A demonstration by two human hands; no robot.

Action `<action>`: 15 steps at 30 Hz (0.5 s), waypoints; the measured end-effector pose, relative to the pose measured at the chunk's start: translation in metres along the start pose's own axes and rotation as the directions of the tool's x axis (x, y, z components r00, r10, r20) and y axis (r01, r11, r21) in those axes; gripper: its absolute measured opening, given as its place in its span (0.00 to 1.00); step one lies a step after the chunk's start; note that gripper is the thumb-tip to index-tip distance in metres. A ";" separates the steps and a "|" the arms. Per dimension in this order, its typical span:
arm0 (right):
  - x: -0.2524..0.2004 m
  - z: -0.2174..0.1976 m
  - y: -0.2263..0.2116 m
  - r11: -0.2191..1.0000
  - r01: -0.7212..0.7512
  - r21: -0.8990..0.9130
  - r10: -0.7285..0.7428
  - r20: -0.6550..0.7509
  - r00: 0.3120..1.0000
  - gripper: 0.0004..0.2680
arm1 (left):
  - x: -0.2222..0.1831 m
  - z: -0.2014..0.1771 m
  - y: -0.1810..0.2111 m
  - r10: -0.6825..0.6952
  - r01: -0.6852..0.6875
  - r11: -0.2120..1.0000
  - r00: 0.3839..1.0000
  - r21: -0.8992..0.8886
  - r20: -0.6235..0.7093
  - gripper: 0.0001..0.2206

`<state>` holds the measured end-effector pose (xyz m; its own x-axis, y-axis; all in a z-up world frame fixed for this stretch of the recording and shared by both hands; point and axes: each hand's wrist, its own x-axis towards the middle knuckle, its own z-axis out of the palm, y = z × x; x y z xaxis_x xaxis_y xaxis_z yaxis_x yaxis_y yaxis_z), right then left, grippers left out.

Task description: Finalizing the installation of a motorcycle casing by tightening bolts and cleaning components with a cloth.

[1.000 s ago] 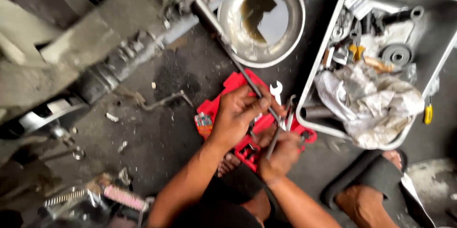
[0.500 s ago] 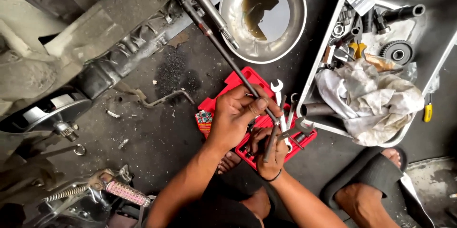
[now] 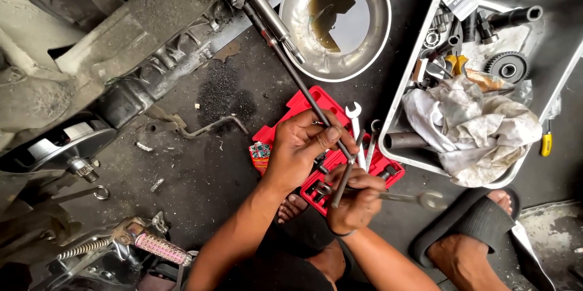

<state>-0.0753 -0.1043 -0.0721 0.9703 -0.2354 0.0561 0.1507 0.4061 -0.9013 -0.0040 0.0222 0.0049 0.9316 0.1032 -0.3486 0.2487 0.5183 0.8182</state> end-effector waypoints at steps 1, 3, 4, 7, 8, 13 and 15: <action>0.007 0.006 -0.009 1.000 0.000 -0.004 0.000 -0.003 1.000 0.12 | 0.000 0.001 0.000 -0.003 0.003 1.000 1.000 -0.002 0.002 0.05; 0.024 0.020 -0.026 0.949 -0.260 -0.177 0.311 0.403 0.861 0.20 | 0.002 0.002 0.003 -0.036 0.036 0.999 0.999 -0.014 -0.021 0.06; 0.017 0.013 -0.021 0.951 -0.257 -0.174 0.306 0.401 0.863 0.20 | 0.002 0.001 0.003 -0.034 0.034 0.999 0.999 -0.011 -0.017 0.06; 0.001 -0.002 -0.008 0.999 -0.049 0.023 0.046 0.100 0.994 0.14 | 0.001 -0.001 0.002 -0.022 0.022 1.000 1.000 -0.001 -0.007 0.06; -0.002 -0.002 -0.008 0.956 -0.290 0.047 0.268 0.265 0.926 0.17 | 0.001 0.000 0.001 -0.028 0.029 1.000 0.999 0.008 -0.028 0.05; 0.013 -0.004 -0.012 0.988 -0.155 0.003 0.151 0.220 0.964 0.14 | 0.004 -0.002 0.001 -0.032 0.032 0.999 0.999 -0.031 -0.014 0.05; 0.036 0.002 -0.018 0.814 -0.051 -0.578 0.411 0.512 0.755 0.13 | 0.009 0.000 0.008 -0.016 0.016 0.999 1.000 0.036 0.007 0.07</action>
<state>-0.0431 -0.1185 -0.0534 0.8911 0.4408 -0.1080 -0.0363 -0.1680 -0.9851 0.0060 0.0272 0.0083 0.9294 0.0891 -0.3583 0.2727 0.4886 0.8288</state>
